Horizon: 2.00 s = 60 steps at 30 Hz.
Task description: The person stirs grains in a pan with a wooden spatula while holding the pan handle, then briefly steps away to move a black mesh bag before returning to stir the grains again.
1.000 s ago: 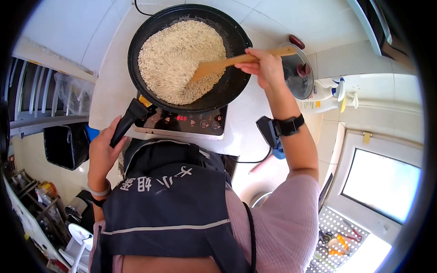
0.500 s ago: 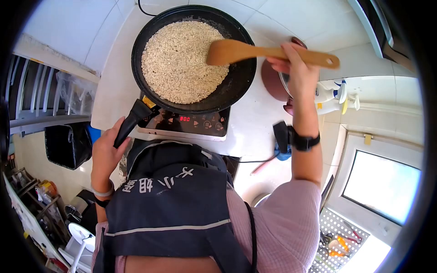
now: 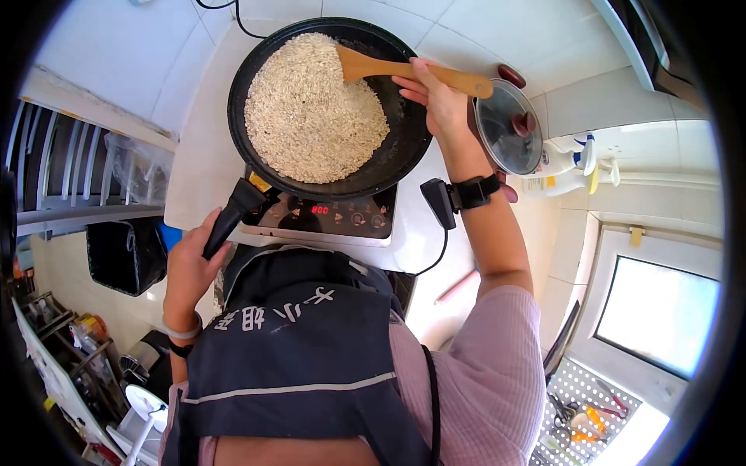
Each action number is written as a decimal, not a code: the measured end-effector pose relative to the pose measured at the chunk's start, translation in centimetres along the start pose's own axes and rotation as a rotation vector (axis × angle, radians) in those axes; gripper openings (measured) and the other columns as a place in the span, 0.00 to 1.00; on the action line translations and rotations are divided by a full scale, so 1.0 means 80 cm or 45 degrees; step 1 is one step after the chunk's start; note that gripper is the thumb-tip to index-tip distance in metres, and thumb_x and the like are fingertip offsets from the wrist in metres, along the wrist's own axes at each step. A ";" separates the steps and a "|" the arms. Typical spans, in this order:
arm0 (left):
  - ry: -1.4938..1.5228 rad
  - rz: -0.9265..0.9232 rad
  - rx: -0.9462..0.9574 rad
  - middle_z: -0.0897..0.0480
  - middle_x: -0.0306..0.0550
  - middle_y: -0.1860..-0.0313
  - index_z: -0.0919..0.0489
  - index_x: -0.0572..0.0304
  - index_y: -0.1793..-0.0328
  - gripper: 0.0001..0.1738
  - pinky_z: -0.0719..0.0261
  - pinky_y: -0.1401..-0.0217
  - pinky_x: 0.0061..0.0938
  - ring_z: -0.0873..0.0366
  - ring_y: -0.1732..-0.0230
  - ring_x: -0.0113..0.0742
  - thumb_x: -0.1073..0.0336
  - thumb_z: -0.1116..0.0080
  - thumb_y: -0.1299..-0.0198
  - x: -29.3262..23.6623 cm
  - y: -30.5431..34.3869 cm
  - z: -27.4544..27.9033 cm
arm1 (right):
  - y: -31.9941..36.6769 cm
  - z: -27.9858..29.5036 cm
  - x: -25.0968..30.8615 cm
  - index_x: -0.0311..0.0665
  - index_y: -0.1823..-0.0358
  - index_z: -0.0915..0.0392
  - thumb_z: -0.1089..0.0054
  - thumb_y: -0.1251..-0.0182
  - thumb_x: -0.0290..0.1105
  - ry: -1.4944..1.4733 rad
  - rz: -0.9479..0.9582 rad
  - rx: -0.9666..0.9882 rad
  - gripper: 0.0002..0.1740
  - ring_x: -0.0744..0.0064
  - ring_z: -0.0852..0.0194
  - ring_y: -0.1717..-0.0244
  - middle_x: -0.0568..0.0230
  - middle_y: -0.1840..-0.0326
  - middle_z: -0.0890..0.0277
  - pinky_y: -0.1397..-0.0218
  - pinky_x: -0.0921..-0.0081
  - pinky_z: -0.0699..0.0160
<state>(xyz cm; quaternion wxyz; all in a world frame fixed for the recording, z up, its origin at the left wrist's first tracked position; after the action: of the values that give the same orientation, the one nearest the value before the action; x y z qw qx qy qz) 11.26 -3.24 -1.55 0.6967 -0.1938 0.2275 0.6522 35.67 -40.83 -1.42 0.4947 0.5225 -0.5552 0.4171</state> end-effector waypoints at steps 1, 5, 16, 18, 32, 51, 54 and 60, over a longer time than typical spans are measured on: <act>-0.012 -0.005 -0.009 0.17 0.54 0.63 0.25 0.53 0.30 0.34 0.22 0.60 0.35 0.20 0.65 0.51 0.67 0.30 0.46 -0.001 0.000 0.001 | 0.000 -0.008 -0.002 0.29 0.47 0.23 0.37 0.29 0.34 0.022 0.005 0.072 0.17 0.54 0.13 0.53 0.51 0.51 0.18 0.61 0.74 0.11; -0.036 -0.117 -0.088 0.18 0.51 0.66 0.26 0.50 0.30 0.35 0.22 0.67 0.38 0.19 0.69 0.52 0.67 0.30 0.46 -0.005 0.000 0.004 | 0.032 -0.032 0.014 0.30 0.48 0.20 0.39 0.28 0.33 0.227 0.136 0.321 0.14 0.58 0.14 0.50 0.52 0.48 0.17 0.55 0.73 0.11; -0.056 -0.061 -0.102 0.17 0.51 0.65 0.25 0.47 0.30 0.33 0.22 0.66 0.36 0.18 0.68 0.51 0.65 0.30 0.44 -0.001 0.003 0.002 | 0.228 -0.097 0.125 0.38 0.65 0.17 0.29 0.43 0.26 0.992 1.009 1.000 0.05 0.59 0.14 0.69 0.44 0.51 0.15 0.68 0.75 0.18; -0.063 -0.057 -0.103 0.17 0.51 0.64 0.25 0.47 0.30 0.33 0.21 0.66 0.36 0.18 0.68 0.51 0.65 0.31 0.44 0.000 0.003 0.002 | 0.243 -0.088 0.145 0.36 0.66 0.17 0.30 0.42 0.28 1.104 1.065 0.949 0.06 0.62 0.14 0.71 0.42 0.52 0.15 0.72 0.76 0.19; -0.098 -0.030 -0.072 0.19 0.52 0.68 0.25 0.50 0.30 0.32 0.24 0.68 0.36 0.19 0.71 0.49 0.66 0.31 0.43 -0.005 0.000 0.002 | 0.156 -0.066 0.069 0.35 0.57 0.14 0.33 0.34 0.27 0.943 0.763 0.322 0.06 0.79 0.17 0.70 0.61 0.64 0.13 0.66 0.84 0.20; -0.055 -0.006 -0.010 0.20 0.51 0.68 0.26 0.51 0.29 0.35 0.25 0.69 0.36 0.21 0.73 0.49 0.69 0.30 0.45 -0.005 -0.003 0.003 | 0.028 0.065 0.029 0.22 0.49 0.24 0.36 0.30 0.31 0.195 0.160 -0.280 0.17 0.53 0.11 0.61 0.47 0.56 0.18 0.68 0.79 0.13; -0.046 0.013 0.016 0.20 0.51 0.68 0.26 0.52 0.29 0.35 0.25 0.69 0.35 0.22 0.73 0.48 0.69 0.31 0.45 -0.003 -0.004 0.001 | 0.007 0.029 0.003 0.25 0.46 0.24 0.37 0.29 0.30 0.068 -0.005 -0.077 0.17 0.51 0.12 0.56 0.51 0.54 0.18 0.63 0.76 0.12; -0.038 -0.038 -0.027 0.20 0.52 0.68 0.26 0.52 0.29 0.34 0.25 0.69 0.35 0.21 0.73 0.48 0.69 0.31 0.45 -0.007 -0.003 0.004 | 0.053 -0.037 0.031 0.30 0.50 0.18 0.38 0.29 0.28 0.369 0.224 0.485 0.11 0.61 0.14 0.49 0.52 0.50 0.16 0.55 0.75 0.12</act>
<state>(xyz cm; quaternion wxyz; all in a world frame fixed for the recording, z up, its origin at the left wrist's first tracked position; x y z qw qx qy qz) 11.52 -3.57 -0.99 0.7077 -0.1947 0.2073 0.6468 31.92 -37.88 1.74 0.4235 0.4907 -0.4332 0.6262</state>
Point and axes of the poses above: each hand's wrist, its own y-axis away from the middle knuckle, its own z-axis out of the back of the hand, x = y × z, the point moved 10 cm from there along -y, towards the middle knuckle
